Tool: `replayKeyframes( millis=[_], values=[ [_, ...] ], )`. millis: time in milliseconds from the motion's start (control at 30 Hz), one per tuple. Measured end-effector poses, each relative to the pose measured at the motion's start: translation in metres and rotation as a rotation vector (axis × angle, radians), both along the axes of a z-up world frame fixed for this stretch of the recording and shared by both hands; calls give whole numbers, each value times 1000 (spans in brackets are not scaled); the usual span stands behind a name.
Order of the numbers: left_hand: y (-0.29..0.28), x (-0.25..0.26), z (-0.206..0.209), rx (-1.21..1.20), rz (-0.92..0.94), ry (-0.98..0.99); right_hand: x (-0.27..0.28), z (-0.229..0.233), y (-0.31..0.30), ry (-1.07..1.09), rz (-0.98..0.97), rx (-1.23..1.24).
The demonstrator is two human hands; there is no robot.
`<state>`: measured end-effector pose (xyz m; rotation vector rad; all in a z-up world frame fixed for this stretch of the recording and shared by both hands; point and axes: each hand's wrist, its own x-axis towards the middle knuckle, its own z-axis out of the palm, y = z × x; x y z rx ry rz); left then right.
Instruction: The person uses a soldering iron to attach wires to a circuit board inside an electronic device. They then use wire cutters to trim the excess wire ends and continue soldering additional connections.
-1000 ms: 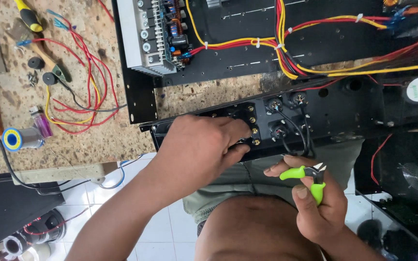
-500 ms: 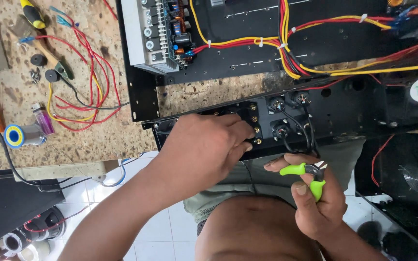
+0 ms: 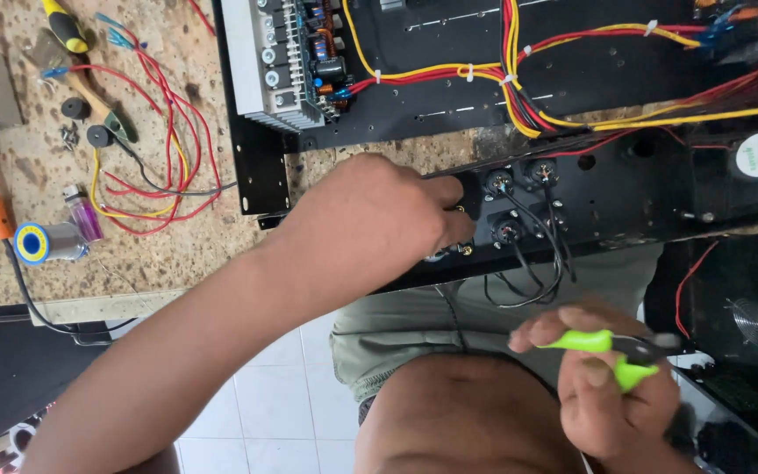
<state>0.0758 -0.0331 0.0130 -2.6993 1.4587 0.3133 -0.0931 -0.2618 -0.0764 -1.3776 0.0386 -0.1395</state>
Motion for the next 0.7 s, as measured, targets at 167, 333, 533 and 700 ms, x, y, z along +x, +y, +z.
replayKeyframes(
  millis=[167, 333, 533, 700],
  values=[
    [-3, 13, 4, 11, -148, 32, 36, 30, -14, -49, -140, -565],
    [-9, 22, 3, 99, -236, 63, 54, 22, -35, -202, -77, -909],
    [-11, 30, 5, 174, -368, 37, 55, 7, -41, -255, -104, -1053],
    [-11, 37, 5, 167, -451, -35, 55, 3, -42, -289, -80, -1032]
  ],
)
